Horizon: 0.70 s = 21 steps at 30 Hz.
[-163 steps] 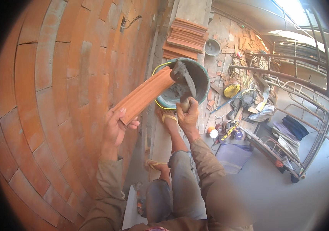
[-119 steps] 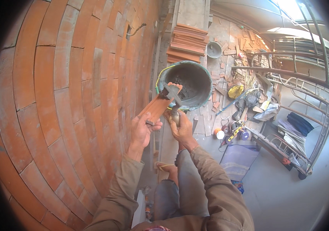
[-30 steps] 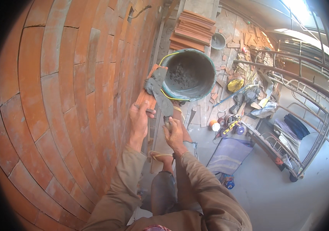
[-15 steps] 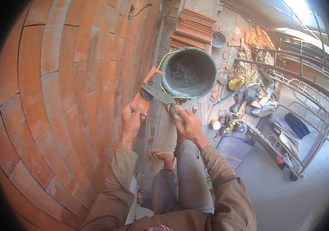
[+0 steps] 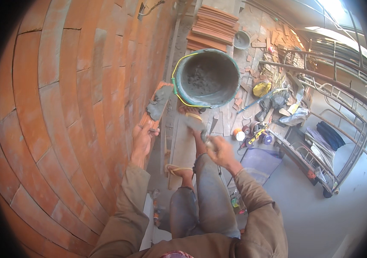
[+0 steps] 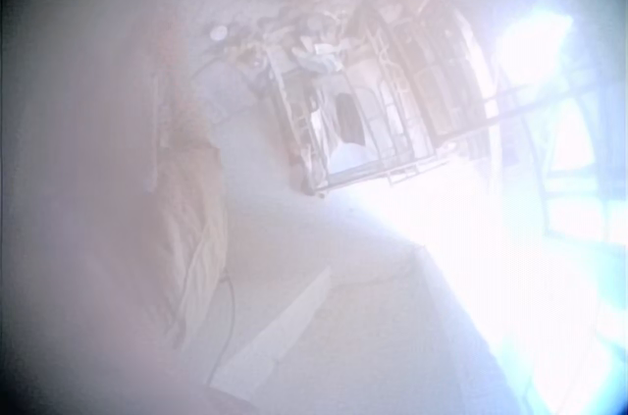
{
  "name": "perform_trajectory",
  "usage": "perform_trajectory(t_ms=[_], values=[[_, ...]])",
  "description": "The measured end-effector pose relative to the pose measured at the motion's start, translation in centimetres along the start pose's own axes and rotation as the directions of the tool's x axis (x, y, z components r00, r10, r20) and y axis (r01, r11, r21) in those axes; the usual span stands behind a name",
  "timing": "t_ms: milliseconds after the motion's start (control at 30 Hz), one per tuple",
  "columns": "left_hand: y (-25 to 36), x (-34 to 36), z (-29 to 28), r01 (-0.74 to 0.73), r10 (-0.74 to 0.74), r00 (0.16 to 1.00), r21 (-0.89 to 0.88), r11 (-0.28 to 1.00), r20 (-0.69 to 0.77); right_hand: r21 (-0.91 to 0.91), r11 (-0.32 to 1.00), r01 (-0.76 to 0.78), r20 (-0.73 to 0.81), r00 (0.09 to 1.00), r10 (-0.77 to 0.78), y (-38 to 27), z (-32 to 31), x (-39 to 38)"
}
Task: The person installs terracotta tiles on a curved wall using a trowel to apply mortar. They repeatedly pick up tiles, spread mortar on the back, and press them into place, adjusting alignment as needed.
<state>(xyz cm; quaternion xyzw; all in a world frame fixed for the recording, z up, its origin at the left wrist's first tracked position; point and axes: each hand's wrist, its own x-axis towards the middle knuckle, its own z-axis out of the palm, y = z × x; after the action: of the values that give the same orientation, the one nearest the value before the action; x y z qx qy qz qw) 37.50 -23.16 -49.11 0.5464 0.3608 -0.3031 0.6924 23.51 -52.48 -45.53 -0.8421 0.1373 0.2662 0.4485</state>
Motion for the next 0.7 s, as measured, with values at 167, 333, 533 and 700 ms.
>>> perform_trajectory(t_ms=[167,333,533,700], values=[[-2.4,-0.9,-1.8,0.041,-0.043,0.995,-0.024,0.999,-0.093,-0.453,0.877,-0.159,-0.173,0.981,0.088,4.3,-2.9,10.3],[-5.3,-3.7,-2.5,0.092,-0.111,0.972,-0.096,0.991,-0.207,-0.703,0.693,-0.160,-0.188,0.982,0.036,8.6,-3.7,21.8],[-9.9,-6.6,-6.2,0.260,-0.284,0.939,-0.145,0.955,-0.191,-0.811,0.564,-0.155,-0.161,0.986,0.038,11.7,-0.4,26.5],[-11.1,-8.1,-5.9,0.293,-0.334,0.928,-0.228,0.928,-0.167,-0.836,0.548,0.021,0.054,0.997,0.045,11.2,-0.1,25.3]])
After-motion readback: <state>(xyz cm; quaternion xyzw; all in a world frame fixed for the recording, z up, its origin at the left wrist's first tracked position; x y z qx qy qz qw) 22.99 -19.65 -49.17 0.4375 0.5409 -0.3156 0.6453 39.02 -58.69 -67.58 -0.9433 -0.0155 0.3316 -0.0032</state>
